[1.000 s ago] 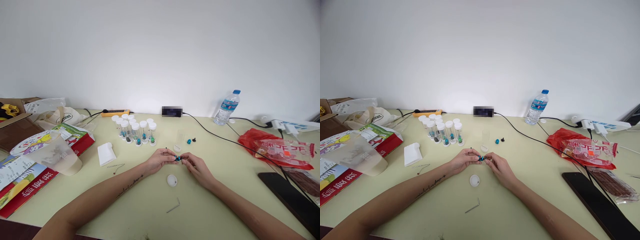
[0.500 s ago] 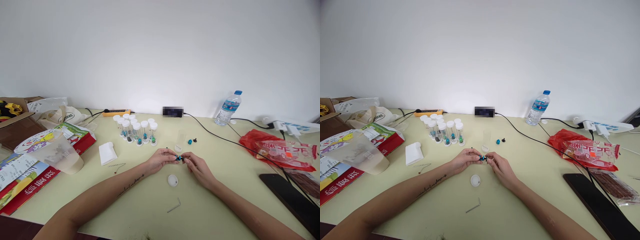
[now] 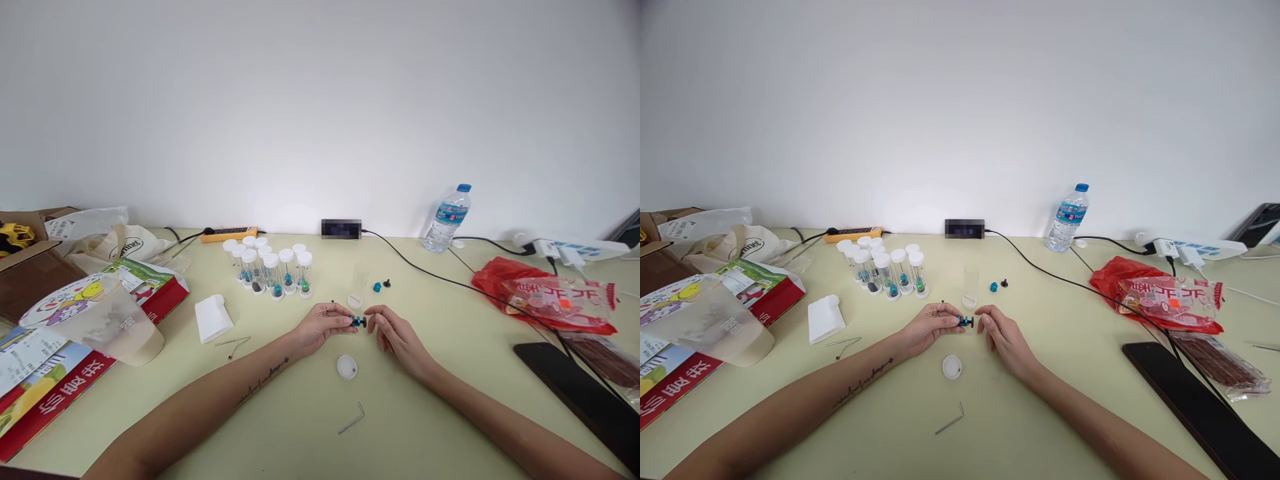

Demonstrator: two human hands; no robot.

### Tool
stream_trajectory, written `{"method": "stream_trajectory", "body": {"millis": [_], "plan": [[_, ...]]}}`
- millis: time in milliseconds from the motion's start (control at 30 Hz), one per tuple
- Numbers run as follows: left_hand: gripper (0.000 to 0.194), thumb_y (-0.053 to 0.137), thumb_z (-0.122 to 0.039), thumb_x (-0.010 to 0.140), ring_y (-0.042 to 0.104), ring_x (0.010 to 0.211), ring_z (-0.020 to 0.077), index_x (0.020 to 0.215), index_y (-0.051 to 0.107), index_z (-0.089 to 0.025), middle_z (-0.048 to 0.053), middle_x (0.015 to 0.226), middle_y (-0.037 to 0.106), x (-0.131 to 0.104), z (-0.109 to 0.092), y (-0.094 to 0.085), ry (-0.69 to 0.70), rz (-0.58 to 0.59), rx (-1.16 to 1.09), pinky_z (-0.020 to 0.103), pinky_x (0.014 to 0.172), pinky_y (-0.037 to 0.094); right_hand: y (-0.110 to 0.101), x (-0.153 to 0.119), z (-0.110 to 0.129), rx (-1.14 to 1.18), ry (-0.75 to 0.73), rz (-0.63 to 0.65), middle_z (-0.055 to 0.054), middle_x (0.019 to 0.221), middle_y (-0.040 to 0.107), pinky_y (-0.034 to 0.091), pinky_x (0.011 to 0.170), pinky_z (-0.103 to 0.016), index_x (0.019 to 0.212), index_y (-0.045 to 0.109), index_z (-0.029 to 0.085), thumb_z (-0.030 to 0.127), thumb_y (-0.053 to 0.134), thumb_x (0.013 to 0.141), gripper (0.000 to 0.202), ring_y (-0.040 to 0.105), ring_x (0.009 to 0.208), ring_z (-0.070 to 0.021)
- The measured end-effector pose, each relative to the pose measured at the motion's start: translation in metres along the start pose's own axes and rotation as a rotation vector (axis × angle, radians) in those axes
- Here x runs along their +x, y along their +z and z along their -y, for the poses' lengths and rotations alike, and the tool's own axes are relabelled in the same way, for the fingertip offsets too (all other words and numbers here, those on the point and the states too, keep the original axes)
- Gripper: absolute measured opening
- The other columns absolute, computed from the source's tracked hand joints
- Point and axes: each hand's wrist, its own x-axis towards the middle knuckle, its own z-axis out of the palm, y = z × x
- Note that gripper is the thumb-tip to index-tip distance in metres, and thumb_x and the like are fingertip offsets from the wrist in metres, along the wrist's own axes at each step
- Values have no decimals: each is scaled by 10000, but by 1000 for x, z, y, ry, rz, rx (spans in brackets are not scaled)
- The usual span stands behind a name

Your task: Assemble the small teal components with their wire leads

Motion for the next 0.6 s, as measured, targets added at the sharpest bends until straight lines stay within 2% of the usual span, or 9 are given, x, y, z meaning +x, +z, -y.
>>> {"method": "stream_trajectory", "body": {"millis": [167, 333, 600], "plan": [[291, 723, -234, 607, 634, 773, 193, 838, 624, -86, 99, 871, 645, 0, -1, 1, 3, 6, 22, 377, 860, 435, -4, -3, -2, 64, 32, 29, -18, 763, 543, 350, 465, -218, 992, 508, 192, 467, 271, 898, 374, 452, 515, -91], [281, 709, -223, 629, 631, 786, 191, 857, 620, -85, 102, 877, 643, -1, 1, 0, 16, 21, 43, 374, 862, 432, -4, -6, 5, -47, 2, 23, -18, 866, 548, 402, 524, -233, 1052, 474, 222, 452, 368, 872, 311, 462, 532, -87], [271, 704, -220, 635, 629, 802, 190, 858, 619, -90, 95, 883, 640, 0, 1, -1, 7, 21, 40, 374, 872, 425, -3, -6, 7, -192, -110, 63, -13, 859, 541, 400, 530, -238, 1111, 476, 248, 371, 337, 901, 280, 459, 544, -95]]}}
